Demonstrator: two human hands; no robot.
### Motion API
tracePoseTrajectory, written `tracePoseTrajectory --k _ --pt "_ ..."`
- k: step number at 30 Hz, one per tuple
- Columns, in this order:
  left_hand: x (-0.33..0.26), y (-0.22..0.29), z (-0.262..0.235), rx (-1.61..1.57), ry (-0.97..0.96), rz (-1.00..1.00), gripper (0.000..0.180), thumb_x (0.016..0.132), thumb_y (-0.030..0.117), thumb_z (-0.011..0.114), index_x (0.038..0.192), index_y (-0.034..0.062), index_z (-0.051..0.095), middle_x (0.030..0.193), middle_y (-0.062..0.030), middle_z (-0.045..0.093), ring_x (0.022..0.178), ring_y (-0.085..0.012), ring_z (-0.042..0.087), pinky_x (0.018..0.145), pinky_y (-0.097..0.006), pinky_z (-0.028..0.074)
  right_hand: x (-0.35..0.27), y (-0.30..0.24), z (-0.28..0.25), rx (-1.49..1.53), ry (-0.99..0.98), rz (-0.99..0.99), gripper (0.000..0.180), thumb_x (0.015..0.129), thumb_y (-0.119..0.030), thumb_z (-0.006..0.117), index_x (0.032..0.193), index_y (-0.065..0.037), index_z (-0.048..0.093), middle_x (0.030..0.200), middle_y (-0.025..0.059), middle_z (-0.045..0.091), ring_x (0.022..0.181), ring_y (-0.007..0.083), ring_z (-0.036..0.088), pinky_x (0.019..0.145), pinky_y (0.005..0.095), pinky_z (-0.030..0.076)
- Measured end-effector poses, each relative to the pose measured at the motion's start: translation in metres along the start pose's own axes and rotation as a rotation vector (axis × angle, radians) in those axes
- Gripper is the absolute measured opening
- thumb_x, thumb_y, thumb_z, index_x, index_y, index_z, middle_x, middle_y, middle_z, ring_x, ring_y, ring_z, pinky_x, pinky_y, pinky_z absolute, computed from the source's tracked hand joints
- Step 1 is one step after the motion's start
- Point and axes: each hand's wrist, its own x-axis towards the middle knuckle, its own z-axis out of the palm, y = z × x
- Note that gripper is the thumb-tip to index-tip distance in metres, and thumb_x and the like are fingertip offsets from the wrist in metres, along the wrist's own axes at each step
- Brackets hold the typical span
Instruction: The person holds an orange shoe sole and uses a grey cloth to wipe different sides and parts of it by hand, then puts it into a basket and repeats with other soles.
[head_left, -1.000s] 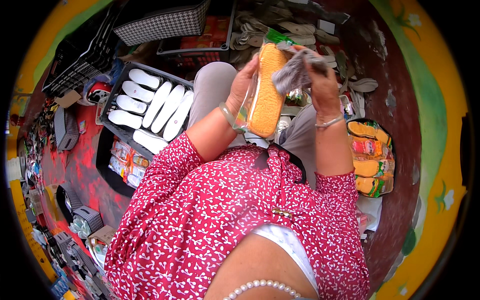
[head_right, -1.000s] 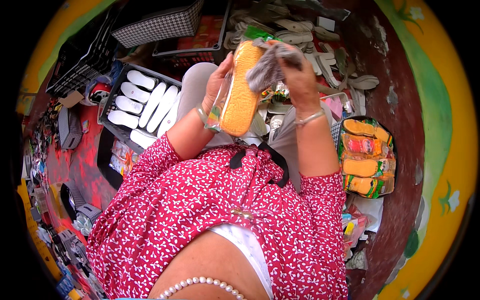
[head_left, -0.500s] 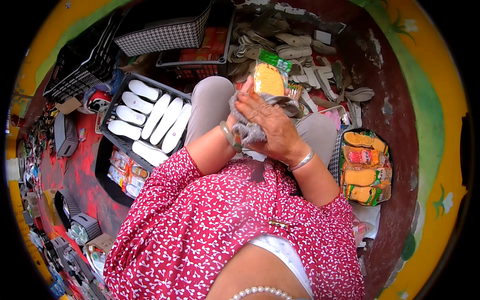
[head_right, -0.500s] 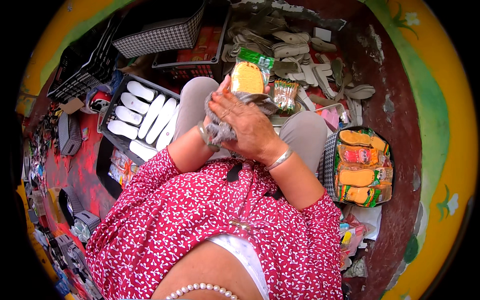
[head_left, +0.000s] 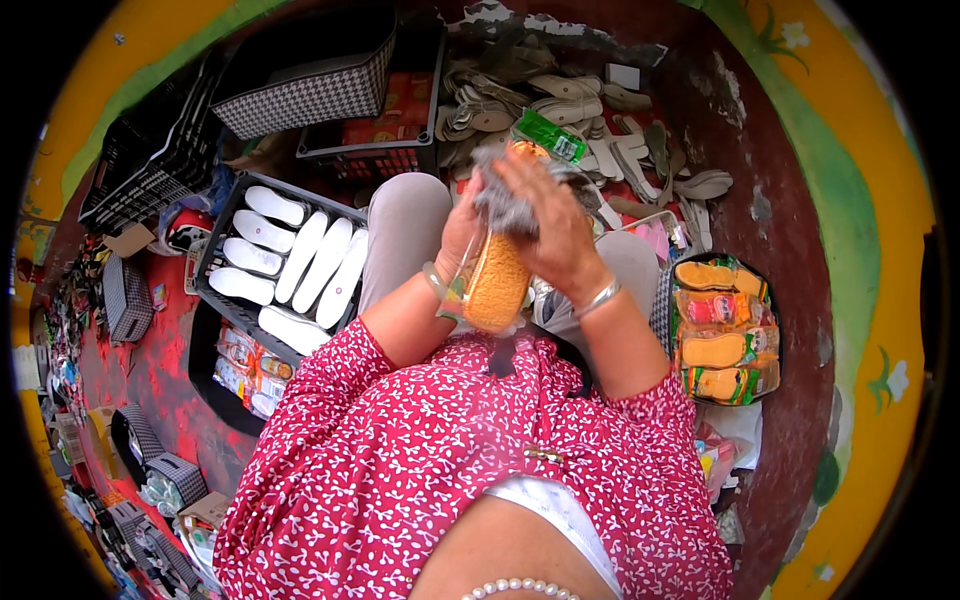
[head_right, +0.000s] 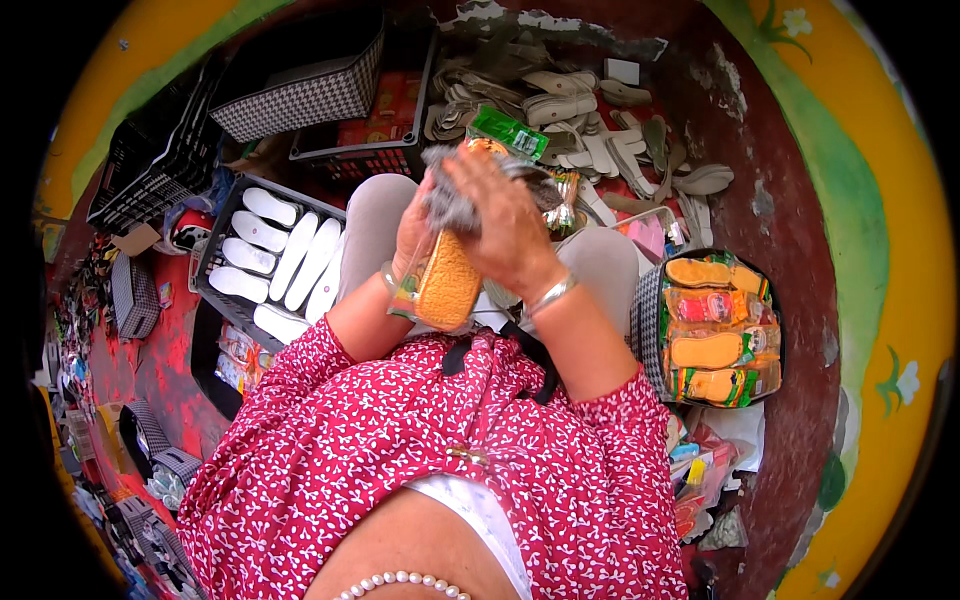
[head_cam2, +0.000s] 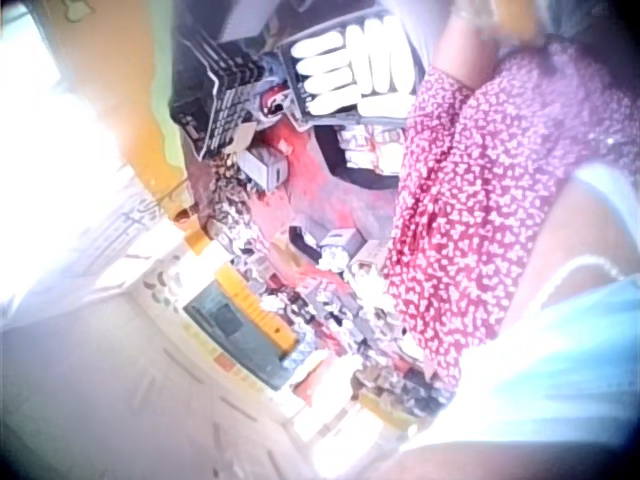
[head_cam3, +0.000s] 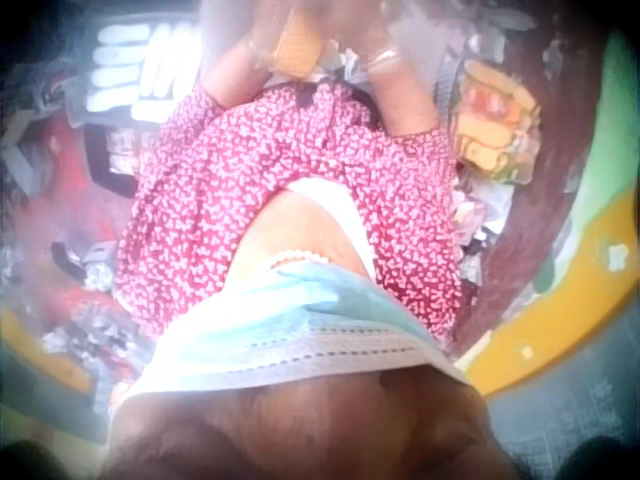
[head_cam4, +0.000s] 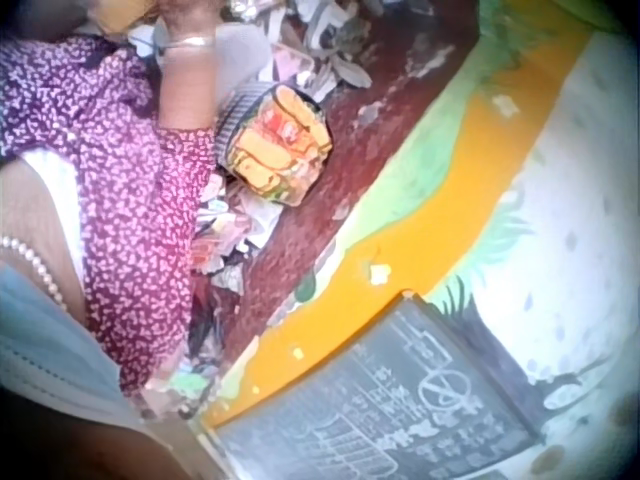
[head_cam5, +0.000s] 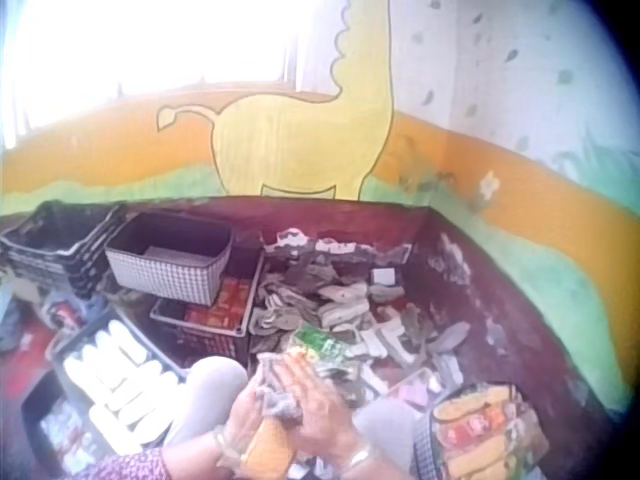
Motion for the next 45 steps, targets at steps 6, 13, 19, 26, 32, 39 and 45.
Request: tracePoseTrajectory --k 6,13,19,26,32,39,45 --pt "-0.002 0.007 0.016 0.165 0.114 -0.174 0.054 0.094 0.049 0.032 0.128 0.0079 0.043 0.124 -0.0133 0.051 0.112 -0.0293 0.051 0.099 -0.041 0.038 -0.027 -0.019 0.005 -0.019 -0.028 -0.078 0.072 0.068 -0.015 0.067 0.135 -0.012 0.041 0.144 0.0101 0.032 0.134 0.0269 0.028 0.103 0.0463 0.028" --pt "-0.020 -0.011 0.057 0.359 0.099 -0.264 0.071 0.080 0.021 0.058 0.140 0.0101 0.023 0.134 -0.0136 0.040 0.121 -0.0302 0.044 0.103 -0.053 0.032 0.006 0.019 -0.027 -0.124 0.256 -0.073 0.057 0.077 -0.021 0.064 0.130 -0.014 0.045 0.135 0.0110 0.045 0.127 0.0299 0.039 0.096 0.0450 0.036" --pt "-0.022 -0.003 0.067 0.219 0.074 -0.263 0.064 0.079 0.017 0.055 0.136 0.0060 0.028 0.127 -0.0139 0.045 0.112 -0.0300 0.050 0.099 -0.053 0.036 -0.008 0.106 -0.033 0.476 0.283 0.617 0.040 0.080 -0.021 0.064 0.116 -0.006 0.055 0.104 0.0117 0.064 0.090 0.0220 0.063 0.073 0.0287 0.049" --pt "-0.019 0.004 0.046 0.290 0.187 -0.192 0.045 0.083 0.023 0.045 0.116 -0.0077 0.048 0.100 -0.0209 0.061 0.087 -0.0298 0.063 0.078 -0.038 0.052 -0.038 0.078 0.005 1.172 0.177 0.635 0.040 0.085 -0.017 0.060 0.120 -0.003 0.047 0.105 0.0083 0.056 0.092 0.0139 0.055 0.076 0.0282 0.048" --pt "-0.018 0.008 0.016 0.372 0.264 -0.326 0.044 0.084 0.023 0.043 0.114 -0.0083 0.052 0.102 -0.0189 0.063 0.083 -0.0260 0.065 0.077 -0.034 0.053 -0.038 0.046 0.018 1.536 0.060 0.755 0.029 0.095 -0.022 0.044 0.108 0.000 0.057 0.100 0.0071 0.062 0.089 0.0140 0.059 0.076 0.0269 0.047" --pt "-0.010 0.027 -0.014 0.359 0.216 -0.316 0.052 0.082 0.026 0.044 0.122 -0.0057 0.044 0.108 -0.0216 0.060 0.089 -0.0326 0.064 0.077 -0.044 0.053 -0.055 0.022 0.004 0.184 0.388 0.424 0.028 0.081 -0.012 0.055 0.107 -0.001 0.053 0.090 0.0129 0.063 0.071 0.0262 0.063 0.067 0.0317 0.050" --pt "0.002 -0.007 0.024 0.495 0.300 -0.297 0.048 0.084 0.035 0.042 0.116 -0.0011 0.050 0.101 -0.0142 0.061 0.088 -0.0252 0.060 0.079 -0.035 0.049 -0.082 0.026 0.013 1.861 0.027 0.764 0.018 0.088 -0.023 0.058 0.091 -0.005 0.059 0.084 0.0049 0.064 0.075 0.0177 0.063 0.064 0.0353 0.051"
